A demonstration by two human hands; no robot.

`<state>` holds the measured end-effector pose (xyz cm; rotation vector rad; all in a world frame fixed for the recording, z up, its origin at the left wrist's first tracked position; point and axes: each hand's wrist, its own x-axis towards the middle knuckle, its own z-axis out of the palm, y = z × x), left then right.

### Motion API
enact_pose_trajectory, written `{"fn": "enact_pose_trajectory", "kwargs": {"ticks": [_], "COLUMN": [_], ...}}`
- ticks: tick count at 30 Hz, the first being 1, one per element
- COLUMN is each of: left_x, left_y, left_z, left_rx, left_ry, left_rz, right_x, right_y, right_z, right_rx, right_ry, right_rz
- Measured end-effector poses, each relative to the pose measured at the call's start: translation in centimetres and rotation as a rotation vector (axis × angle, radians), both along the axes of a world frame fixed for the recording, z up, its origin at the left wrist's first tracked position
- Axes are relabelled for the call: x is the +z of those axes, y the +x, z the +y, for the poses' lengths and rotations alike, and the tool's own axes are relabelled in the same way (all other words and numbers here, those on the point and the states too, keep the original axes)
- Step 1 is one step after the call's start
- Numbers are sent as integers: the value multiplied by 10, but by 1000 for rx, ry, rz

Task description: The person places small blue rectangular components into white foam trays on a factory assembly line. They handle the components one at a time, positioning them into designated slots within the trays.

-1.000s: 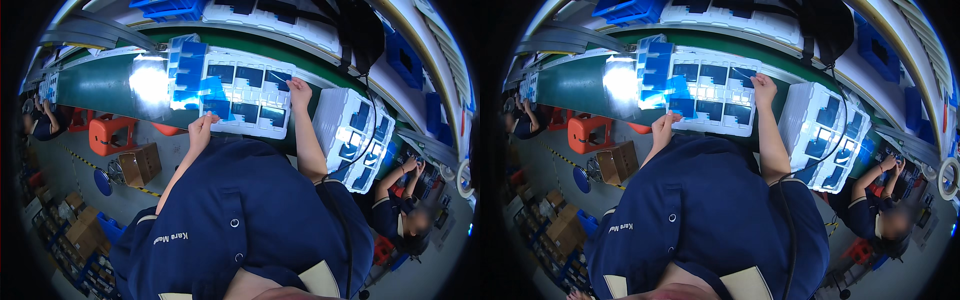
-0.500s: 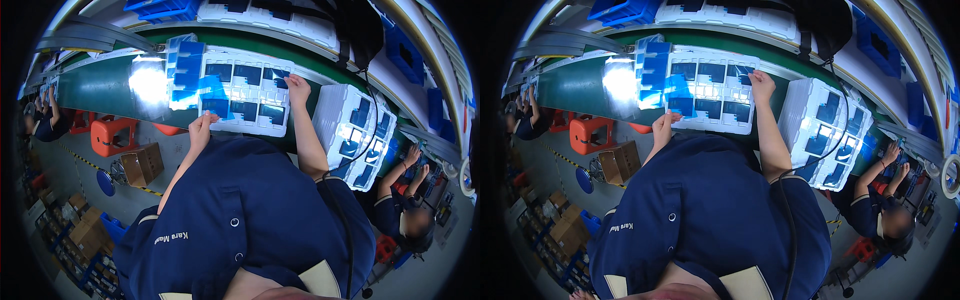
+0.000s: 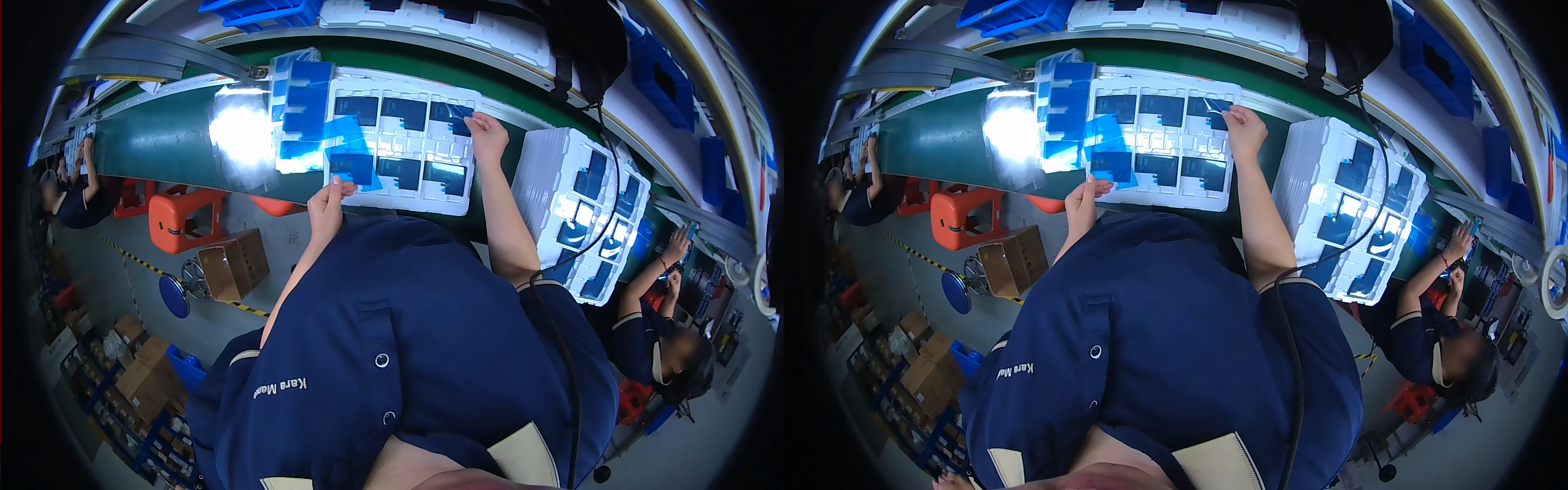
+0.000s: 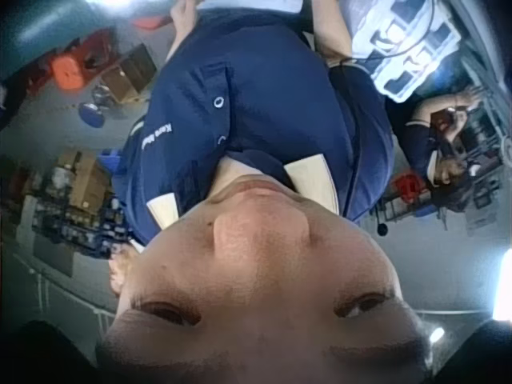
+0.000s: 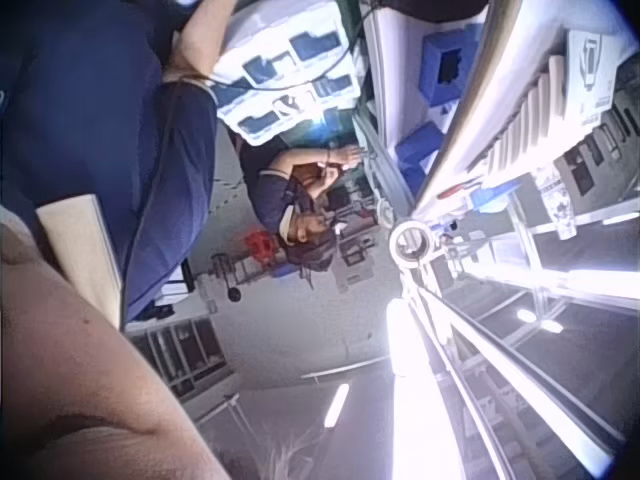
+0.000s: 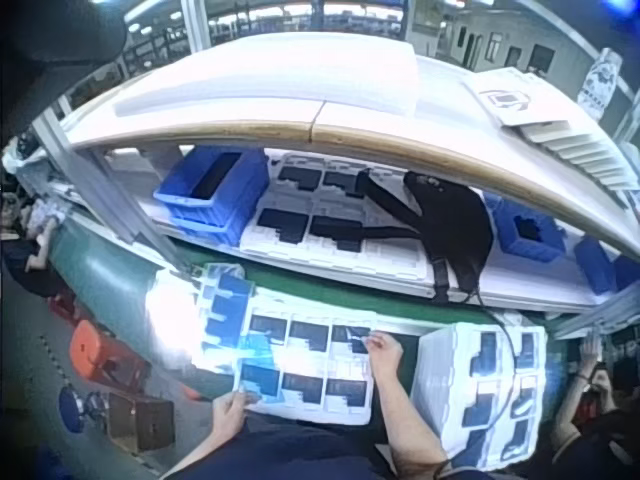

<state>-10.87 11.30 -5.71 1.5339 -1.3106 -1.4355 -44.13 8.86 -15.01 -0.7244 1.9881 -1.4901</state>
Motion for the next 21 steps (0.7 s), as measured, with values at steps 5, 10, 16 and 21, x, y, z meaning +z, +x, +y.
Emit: {"fn": "enact_pose_trajectory", "kwargs": {"ticks": [5, 10, 16, 21], "left_x": [-3, 0, 14, -19], "left_y": [2, 6, 6, 9], "left_z": [1, 4, 4, -6], "left_rx": [6, -14, -165, -217], "left_ry": [-11, -139, -405, -371], "left_rz": [4, -106, -385, -595], "right_x": [3, 26, 16, -1], "right_y": [5, 14, 25, 42], "right_z": [0, 7, 28, 46], "right_rx": [28, -13, 3, 30], "right_ry": [15, 51, 194, 318], "right_rz": [110, 500, 345, 446]}}
